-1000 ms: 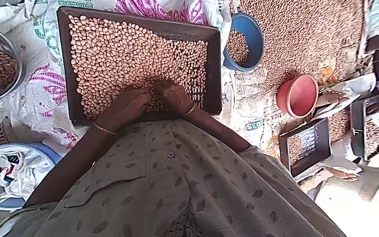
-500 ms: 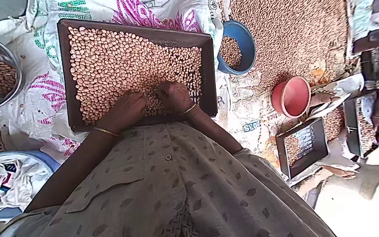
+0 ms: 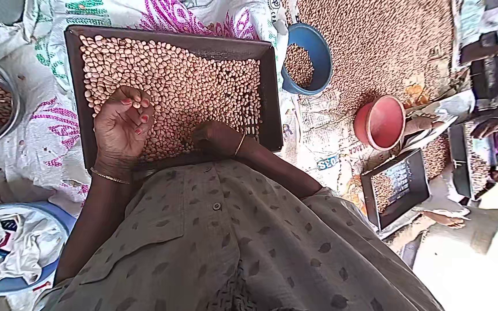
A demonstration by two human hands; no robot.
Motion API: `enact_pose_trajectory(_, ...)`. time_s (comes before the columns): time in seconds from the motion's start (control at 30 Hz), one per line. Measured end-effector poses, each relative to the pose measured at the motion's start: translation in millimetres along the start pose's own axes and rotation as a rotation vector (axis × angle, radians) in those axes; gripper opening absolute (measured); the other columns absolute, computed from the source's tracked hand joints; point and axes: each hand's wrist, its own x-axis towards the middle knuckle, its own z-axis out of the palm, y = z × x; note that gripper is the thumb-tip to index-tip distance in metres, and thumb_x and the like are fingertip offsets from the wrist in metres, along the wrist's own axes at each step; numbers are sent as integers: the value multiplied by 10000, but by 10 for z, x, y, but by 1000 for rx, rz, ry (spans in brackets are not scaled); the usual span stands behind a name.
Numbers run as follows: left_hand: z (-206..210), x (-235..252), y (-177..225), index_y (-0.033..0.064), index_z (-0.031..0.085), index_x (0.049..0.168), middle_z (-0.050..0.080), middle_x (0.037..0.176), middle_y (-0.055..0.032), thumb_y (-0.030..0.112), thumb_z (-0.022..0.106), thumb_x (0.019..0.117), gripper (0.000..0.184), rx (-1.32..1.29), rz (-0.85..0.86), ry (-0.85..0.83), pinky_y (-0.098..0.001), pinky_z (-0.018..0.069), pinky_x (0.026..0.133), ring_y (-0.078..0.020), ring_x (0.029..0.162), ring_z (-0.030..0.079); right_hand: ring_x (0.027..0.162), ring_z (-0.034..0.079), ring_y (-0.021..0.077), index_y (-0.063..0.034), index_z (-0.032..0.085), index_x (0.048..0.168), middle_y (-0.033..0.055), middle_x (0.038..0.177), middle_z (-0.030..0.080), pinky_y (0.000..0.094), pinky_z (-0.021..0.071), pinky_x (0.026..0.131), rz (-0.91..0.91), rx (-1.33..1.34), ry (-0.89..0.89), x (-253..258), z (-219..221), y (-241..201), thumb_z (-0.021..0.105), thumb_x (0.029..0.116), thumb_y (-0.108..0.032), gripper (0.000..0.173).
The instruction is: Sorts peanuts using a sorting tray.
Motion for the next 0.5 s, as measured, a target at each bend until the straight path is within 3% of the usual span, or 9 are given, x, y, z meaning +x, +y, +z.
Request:
enact_pose_trajectory(0.07, -49, -21, 15, 215, 602, 921, 633, 911, 81, 190, 289, 1044, 337, -60, -11, 84, -112, 380, 480, 14, 595, 509, 1006, 681, 370, 24, 751, 982, 208, 1005, 698, 494, 550, 872, 50, -169, -91, 65, 33, -39, 615, 979, -65, 162)
enact_pose_trajectory(0.17, -64, -88, 38, 198, 602, 916, 634, 882, 76, 173, 254, 1058, 376, -83, -65, 214, -102, 377, 464, 20, 569, 502, 1105, 661, 372, 10, 733, 1064, 206, 1124, 686, 481, 550, 922, 124, -254, -112, 55, 26, -105, 576, 1017, -91, 193)
enact_pose_trajectory(0.27, 37, -144, 53, 222, 600, 972, 653, 894, 96, 172, 259, 1088, 364, 86, -147, 322, -101, 406, 484, 26, 580, 525, 1075, 677, 369, 13, 729, 1055, 202, 1095, 695, 480, 573, 850, 119, -309, -45, 13, 56, -122, 567, 998, -42, 181)
enact_pose_trajectory(0.37, 191, -216, 86, 219, 635, 1025, 669, 914, 109, 164, 361, 1095, 288, 302, -222, 307, -99, 458, 542, 37, 633, 578, 1020, 698, 360, 23, 710, 1056, 200, 1066, 702, 487, 573, 822, 148, -327, -41, 24, 60, -154, 576, 990, -49, 166)
enact_pose_trajectory(0.5, 290, -30, 138, 150, 655, 996, 649, 847, 80, 71, 410, 1070, 267, 475, -262, 171, -99, 406, 484, 30, 581, 522, 1002, 704, 350, 34, 704, 1030, 203, 1040, 701, 471, 577, 848, 150, -291, 2, 38, 74, -115, 573, 995, -51, 160)
